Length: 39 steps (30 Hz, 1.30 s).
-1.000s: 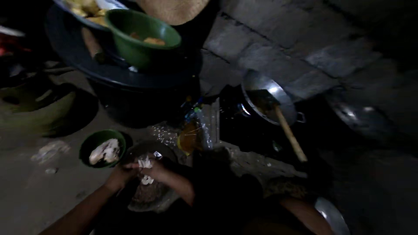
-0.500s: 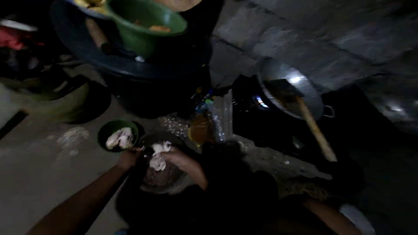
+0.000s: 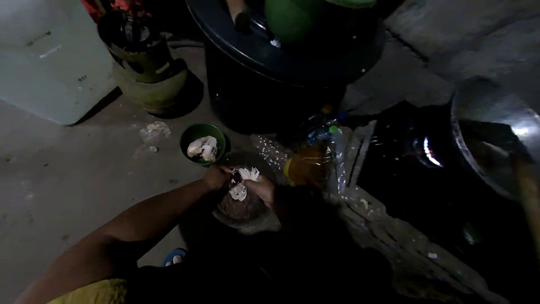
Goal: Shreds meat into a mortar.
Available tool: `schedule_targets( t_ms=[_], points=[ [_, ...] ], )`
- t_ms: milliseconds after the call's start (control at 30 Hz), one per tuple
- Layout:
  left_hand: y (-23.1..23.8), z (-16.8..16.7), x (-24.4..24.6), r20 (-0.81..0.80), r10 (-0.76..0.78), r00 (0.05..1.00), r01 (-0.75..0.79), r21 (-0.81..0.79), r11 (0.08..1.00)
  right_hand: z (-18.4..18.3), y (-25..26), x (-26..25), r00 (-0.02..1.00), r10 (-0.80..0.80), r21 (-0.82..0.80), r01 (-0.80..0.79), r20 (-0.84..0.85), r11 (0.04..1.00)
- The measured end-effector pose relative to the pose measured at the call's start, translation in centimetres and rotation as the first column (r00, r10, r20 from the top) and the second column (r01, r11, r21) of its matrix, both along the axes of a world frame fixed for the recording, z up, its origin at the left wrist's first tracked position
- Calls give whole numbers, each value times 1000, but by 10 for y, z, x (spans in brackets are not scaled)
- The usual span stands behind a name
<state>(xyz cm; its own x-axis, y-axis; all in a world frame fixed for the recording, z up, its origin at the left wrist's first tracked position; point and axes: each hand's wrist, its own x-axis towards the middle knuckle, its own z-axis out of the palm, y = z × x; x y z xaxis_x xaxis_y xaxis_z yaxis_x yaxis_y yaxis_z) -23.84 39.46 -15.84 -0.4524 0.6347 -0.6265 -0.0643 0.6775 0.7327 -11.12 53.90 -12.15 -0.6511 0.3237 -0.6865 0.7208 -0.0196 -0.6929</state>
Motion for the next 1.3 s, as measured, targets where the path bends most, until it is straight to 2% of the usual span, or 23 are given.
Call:
schedule_targets(
  t_ms=[67,133,167,233,300,367,433,533,733,800,1000,1133,1300],
  points=[
    [-7,-9,-7,-49,-11,999,9,-45,999,2,4,-1,999,45,58,-46,20,997],
    [-11,-6,-7,-98,-135,986,128,-79,989,2,8,-2,982,167,172,-181,93,968],
    [-11,-1,-2,-113,-245,963,235,-97,967,-5,11,0,949,272,233,-303,156,924],
    [-8,2,8,-163,-461,872,445,-126,886,-25,20,4,827,489,328,-560,278,761],
    [-8,4,15,-192,-528,827,516,-110,849,-26,15,-1,728,577,345,-684,370,642],
    [-12,-2,14,-201,-429,881,428,-52,902,-23,6,-18,749,563,390,-662,349,640],
    [-20,2,2,-168,-251,953,254,0,967,-10,-3,-50,779,548,428,-626,304,652],
    [-31,10,-29,-207,-78,975,67,-61,996,-1,-21,-102,816,522,489,-570,246,660],
    [-52,-14,-81,-391,139,910,-190,-96,977,-34,-69,-176,720,534,555,-688,443,468],
    [-53,-15,-88,-452,111,885,-176,-104,979,-45,-76,-184,706,530,558,-702,469,442],
    [-42,-34,-103,-546,-280,790,129,-297,946,-49,-77,-195,663,543,519,-746,515,417],
    [-34,-55,-109,-590,-359,723,167,-354,920,-58,-70,-199,656,559,517,-751,507,412],
    [-28,-57,-114,-594,-403,696,169,-410,896,-75,-47,-202,667,630,500,-733,398,461]
  ],
)
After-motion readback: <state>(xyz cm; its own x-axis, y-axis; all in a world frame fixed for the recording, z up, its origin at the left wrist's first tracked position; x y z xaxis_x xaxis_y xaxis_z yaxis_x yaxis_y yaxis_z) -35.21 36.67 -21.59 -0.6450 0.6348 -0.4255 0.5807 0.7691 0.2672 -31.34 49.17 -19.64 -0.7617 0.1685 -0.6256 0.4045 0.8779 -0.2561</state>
